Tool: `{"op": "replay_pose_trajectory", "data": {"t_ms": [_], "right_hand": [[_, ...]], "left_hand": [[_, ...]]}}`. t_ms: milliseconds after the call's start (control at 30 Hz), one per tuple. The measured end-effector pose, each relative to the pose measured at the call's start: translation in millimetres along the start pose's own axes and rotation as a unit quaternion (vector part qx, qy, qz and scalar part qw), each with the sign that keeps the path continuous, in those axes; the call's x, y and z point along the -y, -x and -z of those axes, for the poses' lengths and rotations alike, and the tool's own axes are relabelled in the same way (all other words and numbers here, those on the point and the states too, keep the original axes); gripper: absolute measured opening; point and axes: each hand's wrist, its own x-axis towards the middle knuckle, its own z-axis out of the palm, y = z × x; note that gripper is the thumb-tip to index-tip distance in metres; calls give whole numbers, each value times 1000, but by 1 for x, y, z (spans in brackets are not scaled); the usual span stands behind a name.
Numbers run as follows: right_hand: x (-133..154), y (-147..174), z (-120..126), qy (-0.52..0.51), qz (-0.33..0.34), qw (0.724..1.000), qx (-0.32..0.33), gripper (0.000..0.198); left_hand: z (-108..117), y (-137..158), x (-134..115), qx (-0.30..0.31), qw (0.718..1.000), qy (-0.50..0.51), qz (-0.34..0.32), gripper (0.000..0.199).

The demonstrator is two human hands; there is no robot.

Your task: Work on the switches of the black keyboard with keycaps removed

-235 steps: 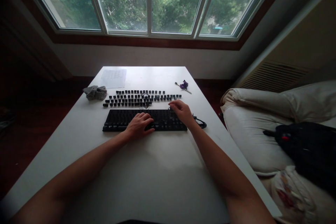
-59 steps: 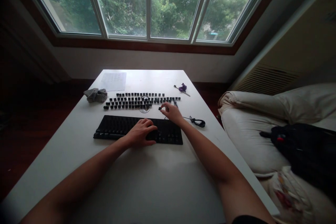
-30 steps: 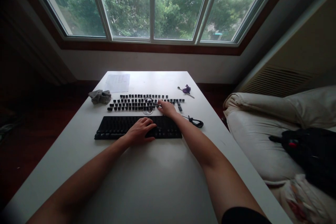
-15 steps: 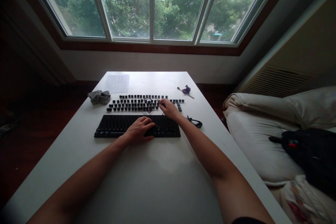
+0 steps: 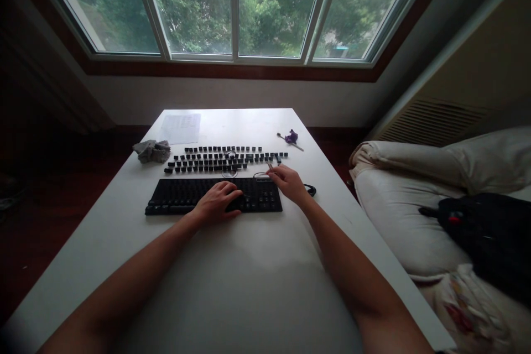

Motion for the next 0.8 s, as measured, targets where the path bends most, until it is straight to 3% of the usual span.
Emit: {"op": "replay_pose_trajectory", "data": {"t_ms": [267, 500, 800], "right_hand": [[2, -1, -1, -123, -47, 991, -9, 32], [-3, -2, -2, -264, -103, 959, 1, 36], [-2, -1, -10, -232, -101, 966, 55, 35]], "left_hand": [[0, 3, -11, -10, 999, -4, 31, 51], [-1, 1, -11, -12, 999, 1, 35, 51], [-2, 0, -11, -15, 999, 5, 36, 51]]}}
